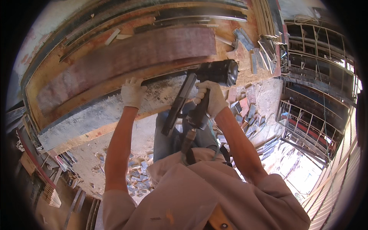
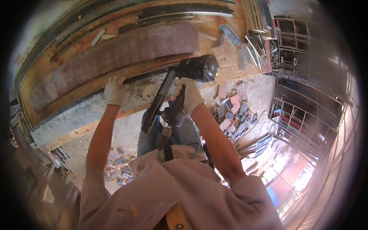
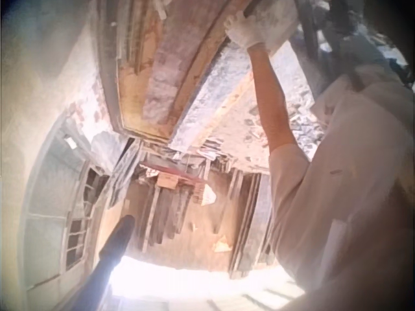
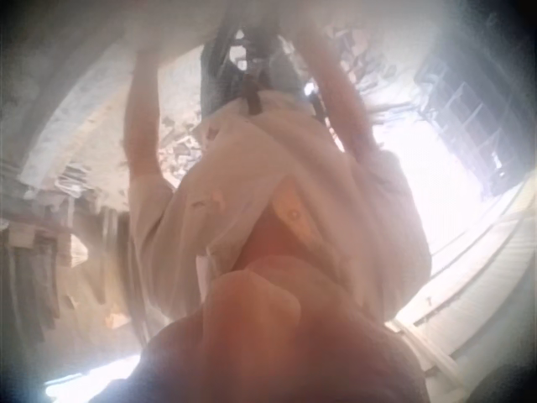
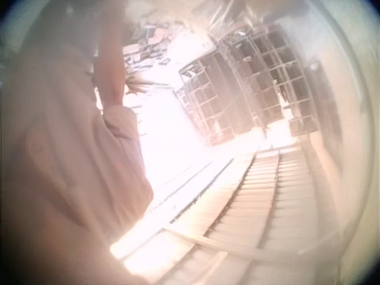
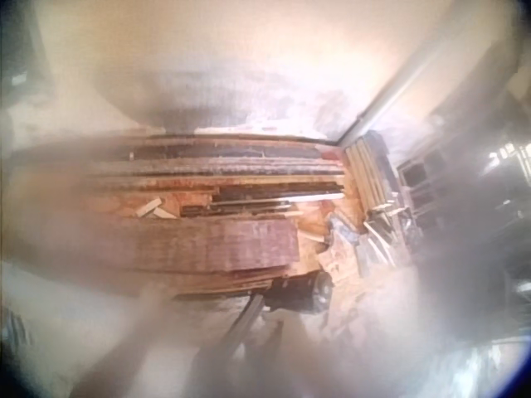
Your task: The person assembles a wooden structure by placing planks onto a frame and securing them with a nail gun. They repeatedly pick up planks, align them, and drive nails into the wood.
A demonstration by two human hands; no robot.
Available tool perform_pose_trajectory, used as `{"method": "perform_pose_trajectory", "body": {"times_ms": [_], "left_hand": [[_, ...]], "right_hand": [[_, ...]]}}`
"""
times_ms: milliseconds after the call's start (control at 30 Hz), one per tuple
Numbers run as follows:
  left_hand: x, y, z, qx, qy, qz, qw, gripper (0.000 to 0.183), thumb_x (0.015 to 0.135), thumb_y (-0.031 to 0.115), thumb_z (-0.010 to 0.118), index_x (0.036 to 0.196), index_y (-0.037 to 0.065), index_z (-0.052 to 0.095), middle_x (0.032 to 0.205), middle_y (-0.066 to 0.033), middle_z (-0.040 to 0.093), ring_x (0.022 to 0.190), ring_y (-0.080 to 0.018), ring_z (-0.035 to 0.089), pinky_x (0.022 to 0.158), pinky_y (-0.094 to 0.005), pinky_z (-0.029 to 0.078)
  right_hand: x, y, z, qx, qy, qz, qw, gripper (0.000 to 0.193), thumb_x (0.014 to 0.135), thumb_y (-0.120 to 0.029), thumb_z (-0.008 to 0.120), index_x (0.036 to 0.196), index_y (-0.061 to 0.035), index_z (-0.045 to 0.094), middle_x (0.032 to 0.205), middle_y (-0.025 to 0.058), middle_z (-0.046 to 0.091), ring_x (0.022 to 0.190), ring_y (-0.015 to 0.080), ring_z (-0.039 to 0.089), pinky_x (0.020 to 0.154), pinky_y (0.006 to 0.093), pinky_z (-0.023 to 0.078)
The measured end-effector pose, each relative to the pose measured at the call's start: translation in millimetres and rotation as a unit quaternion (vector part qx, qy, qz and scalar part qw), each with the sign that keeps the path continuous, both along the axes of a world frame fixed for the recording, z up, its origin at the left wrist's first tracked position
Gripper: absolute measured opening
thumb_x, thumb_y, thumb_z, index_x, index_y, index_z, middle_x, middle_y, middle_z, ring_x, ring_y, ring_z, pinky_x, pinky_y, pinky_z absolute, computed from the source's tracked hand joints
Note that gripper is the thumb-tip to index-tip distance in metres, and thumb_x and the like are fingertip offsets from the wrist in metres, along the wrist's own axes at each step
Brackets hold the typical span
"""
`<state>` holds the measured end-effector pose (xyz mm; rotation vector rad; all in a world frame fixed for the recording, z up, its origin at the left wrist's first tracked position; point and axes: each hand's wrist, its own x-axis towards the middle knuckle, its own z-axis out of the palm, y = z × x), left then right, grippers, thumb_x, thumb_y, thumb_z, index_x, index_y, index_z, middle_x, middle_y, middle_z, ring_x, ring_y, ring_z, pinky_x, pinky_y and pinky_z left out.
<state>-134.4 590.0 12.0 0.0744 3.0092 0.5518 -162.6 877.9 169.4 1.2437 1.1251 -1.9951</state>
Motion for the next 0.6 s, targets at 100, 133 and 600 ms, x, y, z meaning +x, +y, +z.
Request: {"method": "perform_pose_trajectory", "body": {"times_ms": [100, 133, 600], "left_hand": [[6, 0, -5, 0.001, 0.004, 0.004, 1.000, 0.040, 0.074, 0.028, 0.079, 0.112, 0.016, 0.074, 0.110, -0.0059, 0.067, 0.110, -0.0298, 0.060, 0.090, -0.0468, 0.050], [4, 0, -5, -0.002, 0.007, 0.002, 1.000, 0.041, 0.074, 0.028, 0.080, 0.113, 0.017, 0.074, 0.109, -0.0058, 0.067, 0.109, -0.0301, 0.060, 0.090, -0.0468, 0.050], [45, -129, -5, -0.078, 0.014, -0.006, 0.997, 0.042, 0.082, 0.024, 0.075, 0.123, 0.018, 0.070, 0.118, -0.0079, 0.068, 0.113, -0.0314, 0.061, 0.096, -0.0452, 0.049]], "right_hand": [[8, -1, 8, -0.081, 0.005, -0.009, 0.997, 0.013, 0.088, -0.010, 0.060, 0.098, -0.0035, 0.057, 0.064, -0.0034, 0.041, 0.052, 0.0118, 0.043, 0.050, 0.0310, 0.043], [11, -6, 7, -0.087, 0.001, -0.005, 0.996, 0.013, 0.088, -0.010, 0.060, 0.099, -0.0031, 0.057, 0.063, -0.0035, 0.041, 0.052, 0.0117, 0.043, 0.050, 0.0312, 0.044], [18, -56, -4, -0.099, -0.008, -0.010, 0.995, 0.013, 0.087, -0.010, 0.056, 0.099, -0.0031, 0.055, 0.063, -0.0053, 0.037, 0.052, 0.0106, 0.038, 0.051, 0.0305, 0.041]]}}
